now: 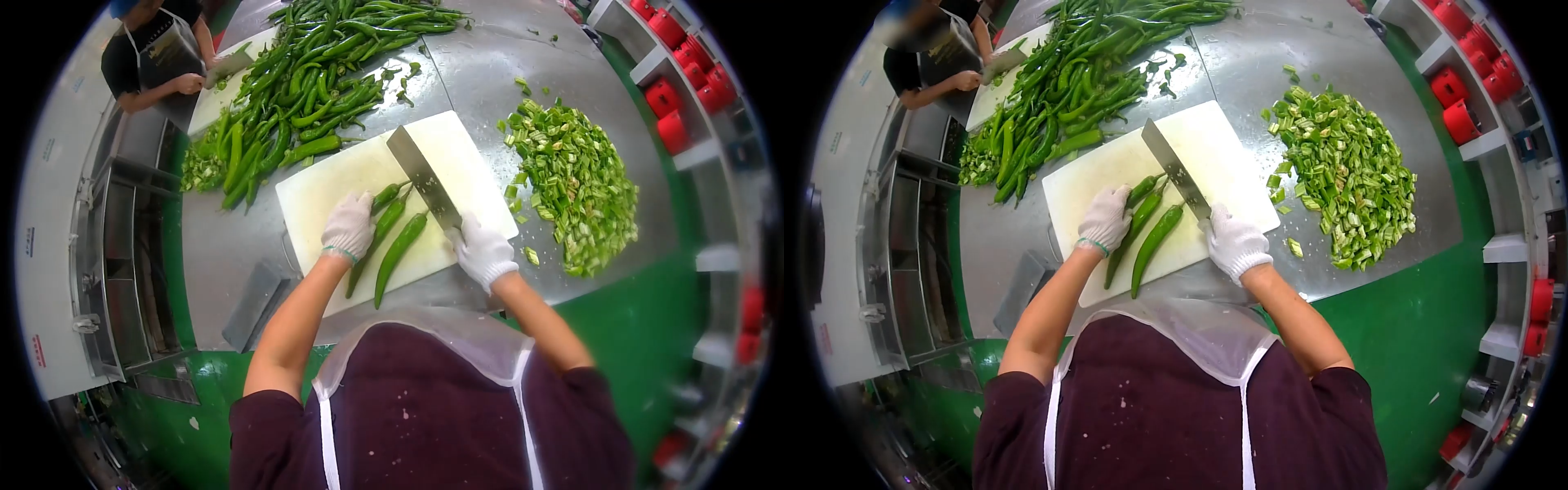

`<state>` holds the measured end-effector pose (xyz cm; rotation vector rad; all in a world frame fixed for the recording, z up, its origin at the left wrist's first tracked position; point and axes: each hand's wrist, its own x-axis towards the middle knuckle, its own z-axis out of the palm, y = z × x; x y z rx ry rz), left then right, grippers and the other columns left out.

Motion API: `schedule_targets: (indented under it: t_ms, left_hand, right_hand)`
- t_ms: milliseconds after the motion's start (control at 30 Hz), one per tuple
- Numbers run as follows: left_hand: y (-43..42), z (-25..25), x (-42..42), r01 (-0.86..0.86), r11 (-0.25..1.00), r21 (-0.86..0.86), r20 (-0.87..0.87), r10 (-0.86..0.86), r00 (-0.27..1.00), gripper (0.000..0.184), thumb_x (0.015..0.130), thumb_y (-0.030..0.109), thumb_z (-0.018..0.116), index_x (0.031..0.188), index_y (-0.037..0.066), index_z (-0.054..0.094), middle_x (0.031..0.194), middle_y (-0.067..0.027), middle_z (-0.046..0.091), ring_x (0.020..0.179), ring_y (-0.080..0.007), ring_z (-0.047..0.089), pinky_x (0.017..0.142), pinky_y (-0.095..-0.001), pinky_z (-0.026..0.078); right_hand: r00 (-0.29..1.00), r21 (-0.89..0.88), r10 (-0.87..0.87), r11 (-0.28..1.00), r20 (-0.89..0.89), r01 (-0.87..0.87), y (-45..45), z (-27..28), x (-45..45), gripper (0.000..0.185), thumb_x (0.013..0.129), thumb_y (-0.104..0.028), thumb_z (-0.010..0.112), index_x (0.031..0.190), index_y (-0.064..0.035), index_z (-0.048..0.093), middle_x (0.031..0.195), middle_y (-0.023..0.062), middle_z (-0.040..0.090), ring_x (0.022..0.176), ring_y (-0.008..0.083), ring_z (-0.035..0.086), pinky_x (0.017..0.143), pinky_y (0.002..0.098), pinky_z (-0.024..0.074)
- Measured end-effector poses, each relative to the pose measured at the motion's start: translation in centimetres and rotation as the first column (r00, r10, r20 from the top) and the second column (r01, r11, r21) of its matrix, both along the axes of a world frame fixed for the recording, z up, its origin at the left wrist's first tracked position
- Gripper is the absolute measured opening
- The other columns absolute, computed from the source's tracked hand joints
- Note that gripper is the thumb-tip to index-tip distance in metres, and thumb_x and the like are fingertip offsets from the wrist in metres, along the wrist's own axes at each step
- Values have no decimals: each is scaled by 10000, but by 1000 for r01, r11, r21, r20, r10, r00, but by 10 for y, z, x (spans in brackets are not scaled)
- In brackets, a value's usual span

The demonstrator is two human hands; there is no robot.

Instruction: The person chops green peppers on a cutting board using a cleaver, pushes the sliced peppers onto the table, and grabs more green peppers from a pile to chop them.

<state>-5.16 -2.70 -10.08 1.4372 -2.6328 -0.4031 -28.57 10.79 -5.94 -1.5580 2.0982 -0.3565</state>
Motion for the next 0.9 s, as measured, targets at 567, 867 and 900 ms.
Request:
schedule_targets:
  t_ms: [567, 867, 900]
  left_hand:
    - [74, 18, -24, -210, 976, 57, 9, 210, 978, 875, 736, 442, 762, 1402, -11, 419, 1342, -199, 509, 1229, -365, 517, 1007, -441, 457]
    - [76, -5, -20, -182, 970, -161, 12, 187, 982, 1038, 745, 467, 788, 1488, -115, 356, 1391, -282, 512, 1222, -428, 535, 1025, -447, 475]
    - [75, -2, -21, -201, 976, -83, 11, 203, 979, 1019, 751, 471, 773, 1489, -100, 363, 1424, -269, 485, 1254, -413, 511, 1036, -446, 457]
  right_hand:
    - [952, -97, 298, 948, -67, -304, -14, 16, -10, 193, 982, -262, 578, 1025, -75, 557, 921, 224, 692, 860, 448, 669, 734, 550, 509]
    - [987, -116, 159, 981, 26, -155, -24, -2, -3, 254, 996, -319, 558, 1088, -82, 565, 925, 239, 689, 857, 461, 663, 751, 559, 513]
    - [987, -102, 150, 984, 48, -145, -25, -5, 1, 266, 998, -330, 556, 1097, -84, 561, 932, 242, 690, 862, 465, 662, 755, 561, 513]
